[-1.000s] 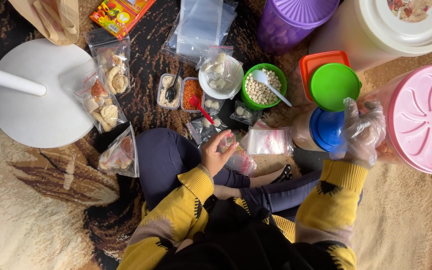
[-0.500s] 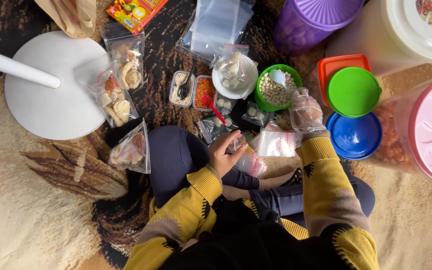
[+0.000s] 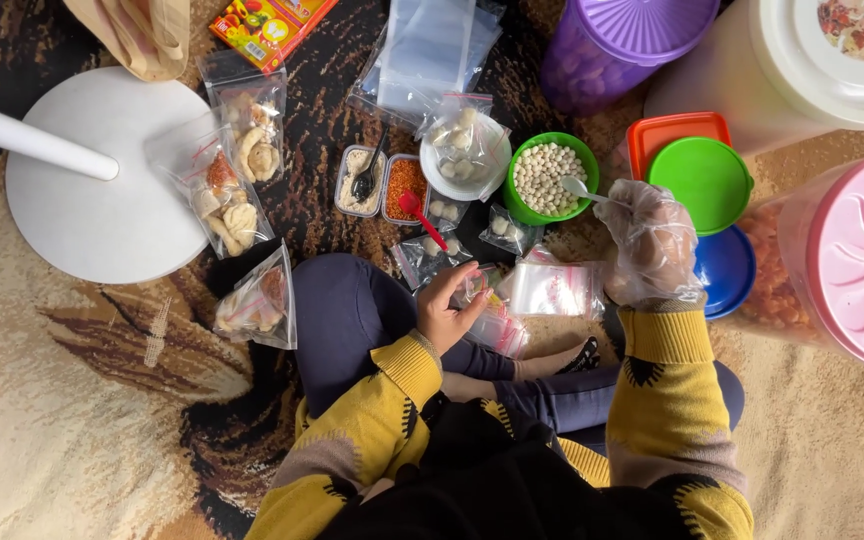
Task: A person is manually packaging small food items like seeds or beans into small plastic zip-lock bags using a spoon.
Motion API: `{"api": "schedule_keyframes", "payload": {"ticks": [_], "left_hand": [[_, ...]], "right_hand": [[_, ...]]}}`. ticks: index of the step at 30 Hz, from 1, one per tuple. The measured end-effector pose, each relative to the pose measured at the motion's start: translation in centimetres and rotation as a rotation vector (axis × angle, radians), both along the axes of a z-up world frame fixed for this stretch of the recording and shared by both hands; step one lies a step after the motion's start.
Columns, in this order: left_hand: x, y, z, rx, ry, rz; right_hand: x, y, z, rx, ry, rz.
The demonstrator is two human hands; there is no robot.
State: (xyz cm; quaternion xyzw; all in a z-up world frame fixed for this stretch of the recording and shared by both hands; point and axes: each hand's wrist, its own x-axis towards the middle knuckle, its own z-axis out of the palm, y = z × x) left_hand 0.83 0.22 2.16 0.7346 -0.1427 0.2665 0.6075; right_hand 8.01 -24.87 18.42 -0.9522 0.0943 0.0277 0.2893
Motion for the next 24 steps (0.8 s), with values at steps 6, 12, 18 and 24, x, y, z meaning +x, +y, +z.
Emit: {"api": "schedule_keyframes", "payload": {"ticks": [6, 12, 18, 24], "left_hand": [[0.0, 0.3, -0.8, 0.017, -0.007, -0.016], [0.0, 0.3, -0.1, 0.034, -0.007, -0.001], [0.2, 0.4, 0.2, 0.019, 0.02, -0.003], [0.4, 0.2, 0.2, 0.0, 0.07, 0.012]], "right_hand": [[3.4, 0.0, -7.3, 0.242, -0.051, -0.216], [1.4, 1.6, -6.5, 0.117, -0.378, -0.199], [2.9, 2.4, -15.0, 0.131, -0.367, -0.509], [1.6, 2.2, -18.1, 0.76, -0.518, -0.757]]}}
